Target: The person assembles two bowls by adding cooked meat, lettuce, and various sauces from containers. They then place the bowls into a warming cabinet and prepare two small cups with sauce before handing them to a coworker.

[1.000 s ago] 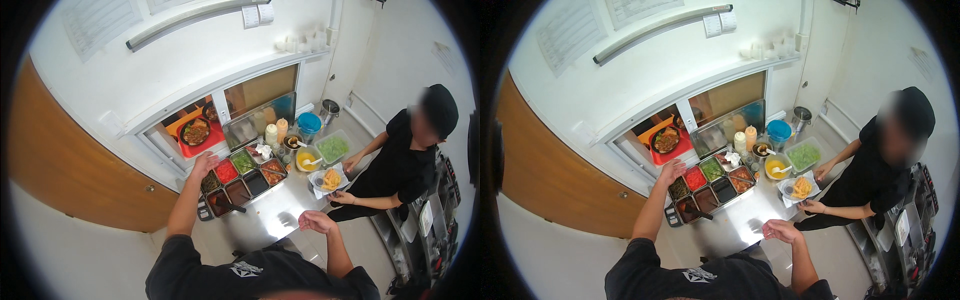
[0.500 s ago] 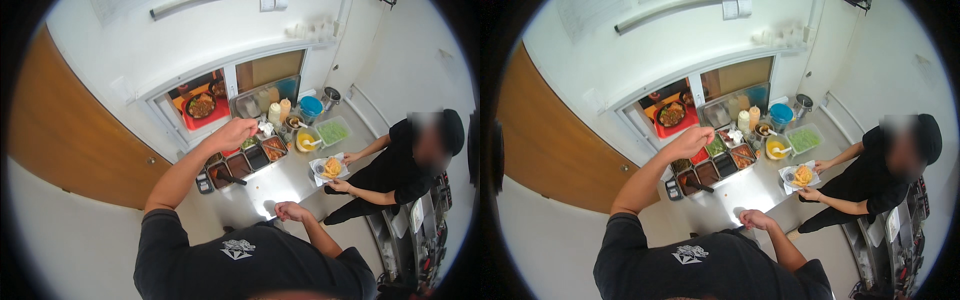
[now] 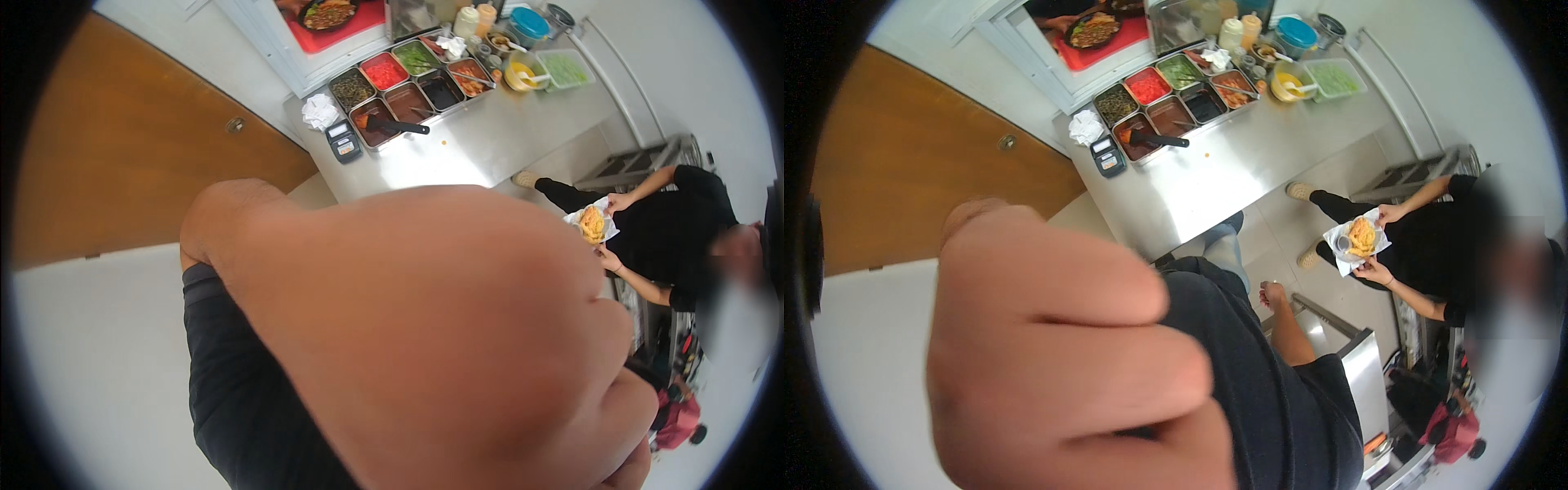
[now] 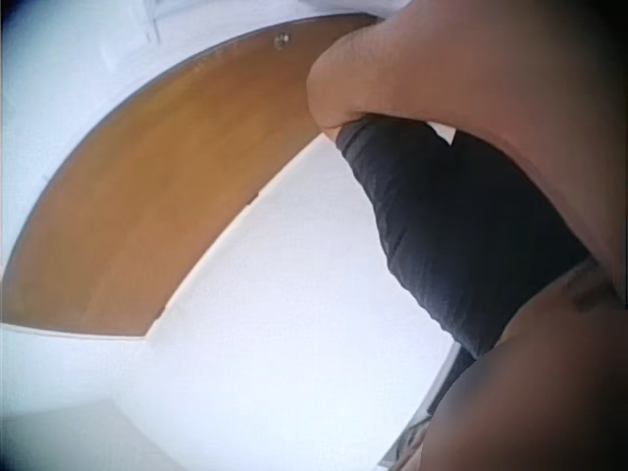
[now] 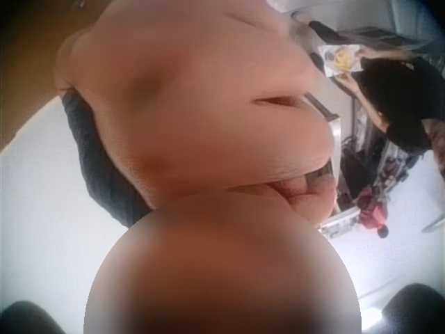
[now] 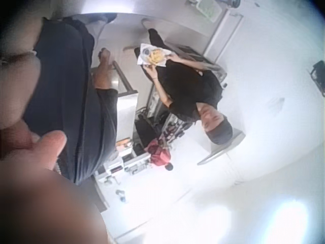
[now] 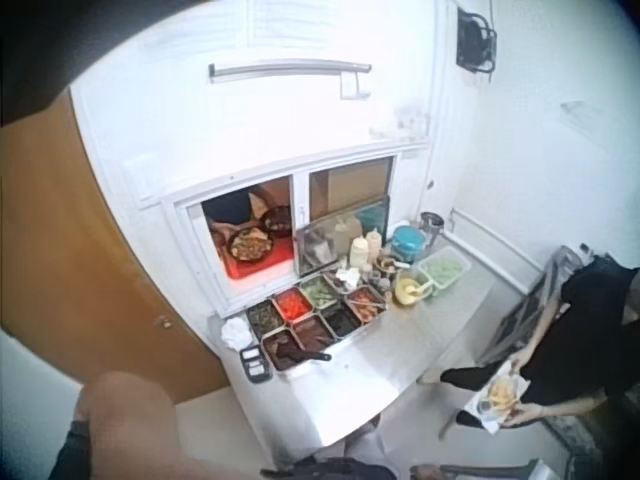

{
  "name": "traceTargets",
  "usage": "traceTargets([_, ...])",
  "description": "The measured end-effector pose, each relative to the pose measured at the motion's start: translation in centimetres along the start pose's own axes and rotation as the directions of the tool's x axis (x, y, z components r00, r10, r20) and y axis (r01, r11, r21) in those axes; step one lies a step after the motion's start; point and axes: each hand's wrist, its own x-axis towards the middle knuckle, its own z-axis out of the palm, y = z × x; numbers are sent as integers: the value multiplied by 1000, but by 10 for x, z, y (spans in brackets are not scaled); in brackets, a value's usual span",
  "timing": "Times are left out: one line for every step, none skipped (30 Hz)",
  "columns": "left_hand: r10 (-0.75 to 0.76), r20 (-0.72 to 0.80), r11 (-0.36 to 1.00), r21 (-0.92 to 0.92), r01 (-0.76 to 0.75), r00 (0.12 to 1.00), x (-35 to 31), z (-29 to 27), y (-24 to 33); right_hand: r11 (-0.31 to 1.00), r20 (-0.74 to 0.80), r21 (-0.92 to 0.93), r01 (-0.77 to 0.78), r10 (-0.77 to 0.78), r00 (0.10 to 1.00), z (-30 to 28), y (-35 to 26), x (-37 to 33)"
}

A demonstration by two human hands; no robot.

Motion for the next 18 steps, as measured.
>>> traceTargets([-14,-12,1000,15,14,1000,-5,-8,5,999,-4,40,-7,7,1000,5,9,-16])
traceTargets([-38,-35,999,35,39,999,-9,-17,12,997,-8,77,-11,11,1000,10,14,-33])
traceTargets([-66,-63,996,63,69,996,-13,-24,19,999,33,-15,43,-42,999,16,15,-49])
traceTargets([-95,-96,992,74,102,991,-18,-30,23,989,72,-102,103,-96,993,21,11,-63])
traceTargets([-122,-139,988,80,134,983,-22,-35,27,981,15,-169,93,-92,996,23,4,-72])
traceTargets([-160,-187,981,82,178,969,-26,-39,28,996,-58,-72,45,-49,997,25,-4,-80])
traceTargets([-206,-232,970,80,230,951,-30,-39,26,995,-109,-70,69,-76,991,28,-17,-82])
traceTargets([-241,-249,962,63,264,938,-32,-38,16,992,-118,-59,107,-113,987,34,-39,-79])
traceTargets([-293,-242,956,-44,292,925,-38,-30,6,991,-143,-49,128,-133,981,39,-54,-75])
traceTargets([-257,-180,966,-8,260,950,-44,-22,-16,985,-86,-64,159,-164,983,41,-74,-68])
traceTargets([-261,-128,965,-54,256,957,-47,-9,-47,984,-55,-77,160,-164,985,38,-96,-61])
traceTargets([-263,-76,962,-101,255,962,-49,2,-79,985,-64,-92,145,-152,986,35,-114,-57])
traceTargets([-289,50,954,-67,292,956,-48,16,-112,979,-39,-94,182,-186,982,32,-127,-53])
traceTargets([-369,137,929,27,369,919,-51,29,-140,974,-45,-99,205,-210,977,31,-143,-48])
traceTargets([-407,160,912,120,391,899,-56,41,-170,969,-49,-99,225,-231,972,31,-162,-39])
traceTargets([-553,197,831,199,520,809,-65,53,-200,968,-27,-134,210,-215,976,28,-180,-29])
traceTargets([-641,170,762,256,595,748,-75,65,-231,971,2,-139,196,-198,980,22,-198,-16])
traceTargets([-678,142,707,394,587,721,-88,72,-264,972,33,-147,184,-181,983,17,-213,-1])
